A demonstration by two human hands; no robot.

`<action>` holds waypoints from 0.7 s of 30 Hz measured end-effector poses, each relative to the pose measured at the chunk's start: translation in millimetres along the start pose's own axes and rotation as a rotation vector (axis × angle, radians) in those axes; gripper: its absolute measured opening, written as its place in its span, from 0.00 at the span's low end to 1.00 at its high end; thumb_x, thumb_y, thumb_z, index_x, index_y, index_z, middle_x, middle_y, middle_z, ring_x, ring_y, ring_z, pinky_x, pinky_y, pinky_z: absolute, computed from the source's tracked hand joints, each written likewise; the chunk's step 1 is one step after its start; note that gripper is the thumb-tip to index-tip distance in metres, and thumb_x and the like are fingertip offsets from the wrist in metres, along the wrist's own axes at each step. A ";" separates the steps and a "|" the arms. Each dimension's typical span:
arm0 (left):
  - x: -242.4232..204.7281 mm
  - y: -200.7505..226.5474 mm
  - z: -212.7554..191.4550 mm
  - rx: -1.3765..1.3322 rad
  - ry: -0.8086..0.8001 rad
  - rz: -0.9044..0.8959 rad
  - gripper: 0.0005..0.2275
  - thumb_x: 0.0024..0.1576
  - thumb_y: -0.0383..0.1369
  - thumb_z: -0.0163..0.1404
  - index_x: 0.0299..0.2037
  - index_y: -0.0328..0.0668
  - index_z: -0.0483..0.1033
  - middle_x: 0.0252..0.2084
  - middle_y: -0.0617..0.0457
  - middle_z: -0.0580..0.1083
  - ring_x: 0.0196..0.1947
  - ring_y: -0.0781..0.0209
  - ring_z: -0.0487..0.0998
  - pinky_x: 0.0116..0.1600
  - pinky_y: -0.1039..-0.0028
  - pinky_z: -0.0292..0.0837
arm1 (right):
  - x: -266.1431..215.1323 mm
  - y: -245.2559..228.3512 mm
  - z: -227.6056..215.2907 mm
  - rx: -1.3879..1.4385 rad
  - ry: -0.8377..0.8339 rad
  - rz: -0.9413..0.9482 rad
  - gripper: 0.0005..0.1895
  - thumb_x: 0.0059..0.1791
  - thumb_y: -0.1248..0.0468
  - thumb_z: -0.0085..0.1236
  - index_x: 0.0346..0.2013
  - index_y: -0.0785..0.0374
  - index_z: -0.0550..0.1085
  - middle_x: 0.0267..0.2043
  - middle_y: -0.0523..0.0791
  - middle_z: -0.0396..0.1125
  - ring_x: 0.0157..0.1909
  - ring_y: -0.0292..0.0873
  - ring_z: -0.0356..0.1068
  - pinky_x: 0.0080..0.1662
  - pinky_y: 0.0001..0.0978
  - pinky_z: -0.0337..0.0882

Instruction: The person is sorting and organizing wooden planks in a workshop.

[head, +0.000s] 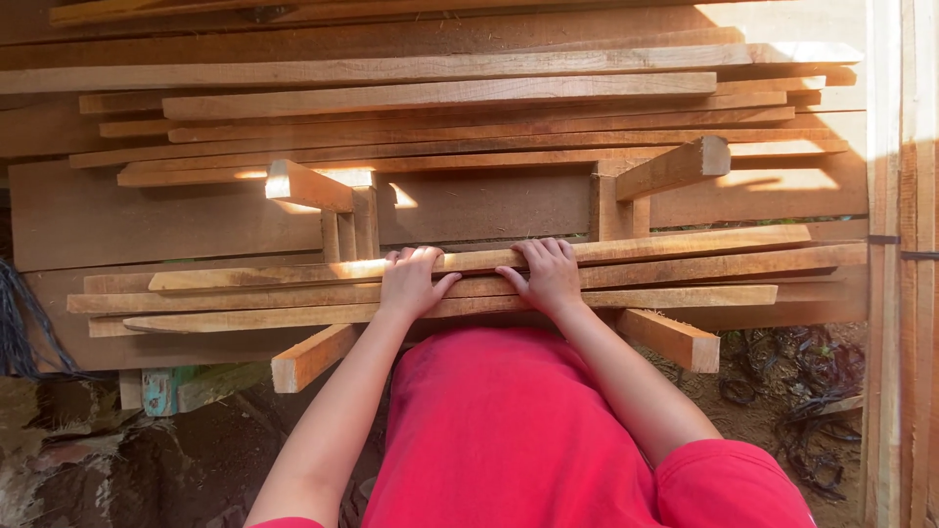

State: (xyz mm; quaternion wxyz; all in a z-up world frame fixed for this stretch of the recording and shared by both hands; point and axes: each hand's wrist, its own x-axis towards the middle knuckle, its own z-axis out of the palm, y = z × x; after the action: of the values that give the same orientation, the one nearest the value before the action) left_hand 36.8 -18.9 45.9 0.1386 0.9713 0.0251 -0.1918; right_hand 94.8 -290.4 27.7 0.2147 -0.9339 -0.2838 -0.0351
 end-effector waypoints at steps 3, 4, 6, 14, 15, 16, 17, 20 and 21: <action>0.6 -3.0 3.3 -0.002 0.003 0.006 0.23 0.55 0.60 0.50 0.54 0.62 0.75 0.49 0.63 0.79 0.56 0.60 0.77 0.63 0.59 0.63 | -1.2 -0.5 0.8 0.005 -0.007 0.016 0.22 0.47 0.41 0.61 0.48 0.48 0.75 0.43 0.37 0.74 0.49 0.40 0.71 0.57 0.38 0.63; 1.7 -3.0 4.6 -0.003 0.003 0.010 0.23 0.55 0.60 0.50 0.54 0.62 0.75 0.49 0.63 0.79 0.56 0.60 0.77 0.63 0.59 0.63 | -2.9 -0.4 -1.0 0.002 -0.006 0.018 0.22 0.47 0.41 0.61 0.48 0.48 0.75 0.43 0.37 0.74 0.49 0.40 0.71 0.57 0.38 0.63; 0.1 -8.0 4.8 -0.079 0.051 0.057 0.21 0.55 0.57 0.52 0.53 0.60 0.76 0.49 0.63 0.79 0.56 0.61 0.77 0.63 0.60 0.63 | -3.1 -4.6 -1.3 0.004 0.092 -0.026 0.21 0.48 0.43 0.62 0.49 0.49 0.75 0.46 0.37 0.73 0.49 0.39 0.70 0.56 0.37 0.62; -49.1 -2.5 1.3 -0.131 0.203 0.136 0.20 0.51 0.58 0.56 0.47 0.63 0.77 0.46 0.68 0.79 0.52 0.65 0.76 0.53 0.66 0.69 | -20.2 -19.4 -38.1 -0.005 0.101 -0.118 0.22 0.47 0.40 0.62 0.47 0.49 0.77 0.45 0.38 0.73 0.49 0.40 0.71 0.55 0.38 0.63; -59.2 -1.3 7.8 -0.165 0.197 0.143 0.19 0.51 0.58 0.57 0.46 0.62 0.78 0.45 0.67 0.79 0.50 0.64 0.77 0.51 0.67 0.70 | -28.3 -22.1 -42.6 -0.009 0.081 -0.125 0.23 0.46 0.40 0.63 0.46 0.48 0.77 0.44 0.38 0.74 0.49 0.40 0.71 0.54 0.38 0.64; -61.2 -1.7 5.7 -0.165 0.196 0.140 0.19 0.51 0.58 0.57 0.46 0.62 0.78 0.45 0.67 0.79 0.50 0.64 0.77 0.51 0.67 0.70 | -28.6 -25.1 -42.9 -0.007 0.079 -0.127 0.23 0.46 0.40 0.63 0.46 0.48 0.77 0.44 0.38 0.74 0.49 0.40 0.71 0.54 0.38 0.64; -67.6 0.7 6.2 -0.165 0.213 0.145 0.20 0.51 0.56 0.58 0.48 0.62 0.78 0.47 0.68 0.78 0.52 0.64 0.76 0.53 0.67 0.70 | -35.6 -29.0 -45.6 0.007 0.062 -0.103 0.22 0.47 0.41 0.63 0.47 0.48 0.77 0.44 0.36 0.73 0.49 0.39 0.70 0.54 0.37 0.64; -76.7 4.8 19.5 -0.160 0.242 0.157 0.20 0.49 0.54 0.60 0.49 0.62 0.78 0.50 0.67 0.74 0.56 0.63 0.73 0.55 0.67 0.68 | -52.4 -29.9 -46.5 0.025 0.017 -0.067 0.21 0.46 0.41 0.63 0.47 0.47 0.77 0.44 0.35 0.73 0.48 0.39 0.70 0.53 0.35 0.64; -80.2 3.4 24.7 -0.150 0.252 0.154 0.20 0.48 0.54 0.62 0.48 0.62 0.79 0.51 0.67 0.72 0.59 0.61 0.70 0.56 0.65 0.68 | -56.4 -30.8 -44.3 0.040 -0.014 -0.060 0.21 0.45 0.41 0.64 0.45 0.47 0.77 0.43 0.35 0.73 0.48 0.39 0.69 0.52 0.35 0.65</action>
State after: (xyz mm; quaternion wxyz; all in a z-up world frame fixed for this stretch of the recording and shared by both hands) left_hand -46.0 -28.7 55.2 0.2205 0.9737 -0.0180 -0.0547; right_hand 33.3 -315.1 69.0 0.2302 -0.9207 -0.3137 -0.0291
